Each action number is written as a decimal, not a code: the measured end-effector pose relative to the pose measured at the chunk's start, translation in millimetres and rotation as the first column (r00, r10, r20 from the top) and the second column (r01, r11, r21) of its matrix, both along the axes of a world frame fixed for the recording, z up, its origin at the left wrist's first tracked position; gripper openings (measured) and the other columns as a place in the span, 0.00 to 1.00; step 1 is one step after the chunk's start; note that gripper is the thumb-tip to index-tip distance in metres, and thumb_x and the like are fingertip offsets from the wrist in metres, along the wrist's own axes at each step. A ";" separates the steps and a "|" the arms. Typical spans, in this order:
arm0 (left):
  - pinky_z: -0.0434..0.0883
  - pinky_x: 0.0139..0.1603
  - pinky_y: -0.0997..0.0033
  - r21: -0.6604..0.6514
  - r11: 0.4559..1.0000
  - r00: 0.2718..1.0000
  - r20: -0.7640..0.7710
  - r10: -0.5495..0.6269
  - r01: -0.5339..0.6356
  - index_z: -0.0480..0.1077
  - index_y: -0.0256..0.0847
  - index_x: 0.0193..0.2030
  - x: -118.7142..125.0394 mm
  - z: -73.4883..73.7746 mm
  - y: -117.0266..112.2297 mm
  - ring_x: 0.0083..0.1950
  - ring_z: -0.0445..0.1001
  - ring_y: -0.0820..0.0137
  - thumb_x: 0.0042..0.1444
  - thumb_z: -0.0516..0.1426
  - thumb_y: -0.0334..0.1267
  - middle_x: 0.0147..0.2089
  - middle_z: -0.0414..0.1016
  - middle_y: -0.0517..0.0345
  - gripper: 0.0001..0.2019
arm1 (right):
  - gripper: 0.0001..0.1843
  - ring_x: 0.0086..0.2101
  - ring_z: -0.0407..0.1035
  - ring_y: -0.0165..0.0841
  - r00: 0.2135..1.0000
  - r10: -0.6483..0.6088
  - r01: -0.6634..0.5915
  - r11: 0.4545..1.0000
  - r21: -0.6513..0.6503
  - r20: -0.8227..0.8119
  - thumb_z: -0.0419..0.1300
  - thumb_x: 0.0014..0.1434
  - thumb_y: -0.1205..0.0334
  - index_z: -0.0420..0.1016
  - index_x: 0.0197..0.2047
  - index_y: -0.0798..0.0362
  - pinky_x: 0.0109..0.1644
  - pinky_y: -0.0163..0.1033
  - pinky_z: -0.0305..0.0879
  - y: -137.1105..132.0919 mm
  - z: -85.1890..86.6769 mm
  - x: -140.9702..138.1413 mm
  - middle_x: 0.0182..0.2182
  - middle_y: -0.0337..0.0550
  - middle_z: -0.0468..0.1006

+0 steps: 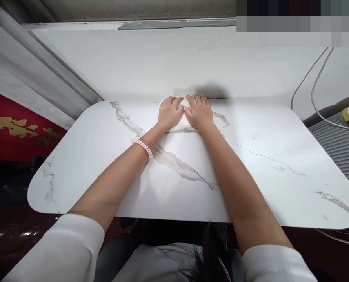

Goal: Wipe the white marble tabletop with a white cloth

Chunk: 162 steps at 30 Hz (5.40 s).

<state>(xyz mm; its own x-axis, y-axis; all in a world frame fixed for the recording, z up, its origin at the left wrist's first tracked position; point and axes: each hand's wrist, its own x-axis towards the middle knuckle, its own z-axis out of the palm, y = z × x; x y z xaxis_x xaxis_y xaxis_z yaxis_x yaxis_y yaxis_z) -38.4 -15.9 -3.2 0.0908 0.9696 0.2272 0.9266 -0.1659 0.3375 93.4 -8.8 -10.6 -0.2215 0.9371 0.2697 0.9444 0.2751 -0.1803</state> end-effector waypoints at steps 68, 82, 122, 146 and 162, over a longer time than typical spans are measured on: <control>0.52 0.73 0.48 -0.005 1.000 0.999 0.031 0.024 -0.024 0.64 0.47 0.67 -195.1 -13.4 0.0 0.72 0.58 0.54 0.69 0.48 0.43 0.68 0.64 0.48 0.22 | 0.31 0.68 0.49 0.55 0.959 0.281 -0.279 0.959 -0.039 0.036 0.37 0.71 0.57 0.56 0.73 0.55 0.67 0.67 0.43 11.8 -7.3 -170.3 0.70 0.59 0.57; 0.54 0.72 0.48 -0.013 0.997 0.992 -0.092 -0.082 0.081 0.59 0.41 0.70 -219.1 -1.9 -197.9 0.71 0.55 0.55 0.70 0.42 0.43 0.70 0.60 0.43 0.25 | 0.32 0.70 0.47 0.60 0.952 0.304 -0.305 0.952 -0.036 -0.031 0.41 0.71 0.55 0.58 0.73 0.58 0.68 0.70 0.43 -184.5 0.1 -191.3 0.71 0.62 0.57; 0.44 0.77 0.52 -0.111 0.981 0.985 0.051 0.163 -0.157 0.61 0.46 0.67 -246.1 -1.5 -13.3 0.71 0.51 0.59 0.70 0.44 0.40 0.69 0.61 0.62 0.21 | 0.30 0.67 0.52 0.51 0.943 0.316 -0.310 0.948 -0.066 0.100 0.37 0.72 0.57 0.55 0.72 0.54 0.69 0.66 0.45 2.5 0.3 -239.4 0.69 0.56 0.59; 0.49 0.75 0.50 -0.053 0.983 0.982 -0.072 0.173 -0.177 0.61 0.43 0.71 -173.7 1.3 -40.2 0.74 0.54 0.58 0.68 0.42 0.39 0.72 0.61 0.48 0.26 | 0.30 0.69 0.51 0.47 0.958 0.281 -0.284 0.957 -0.053 -0.055 0.41 0.70 0.57 0.61 0.71 0.54 0.71 0.58 0.47 -21.7 0.5 -170.9 0.71 0.51 0.60; 0.53 0.74 0.44 -0.018 0.999 0.983 -0.177 0.037 -0.041 0.62 0.38 0.70 -76.2 7.9 -221.8 0.73 0.57 0.51 0.70 0.44 0.37 0.72 0.62 0.43 0.24 | 0.31 0.70 0.50 0.52 0.970 0.219 -0.212 0.974 -0.074 0.109 0.38 0.71 0.56 0.56 0.74 0.54 0.70 0.63 0.50 -210.6 2.9 -68.4 0.72 0.56 0.57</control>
<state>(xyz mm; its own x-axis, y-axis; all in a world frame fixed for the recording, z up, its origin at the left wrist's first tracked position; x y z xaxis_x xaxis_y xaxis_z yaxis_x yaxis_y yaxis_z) -114.6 -237.7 4.7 0.0900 0.9775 0.1905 0.9776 -0.1233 0.1706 25.0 -219.4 -7.7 -0.4463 0.8779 0.1736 0.8794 0.4662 -0.0967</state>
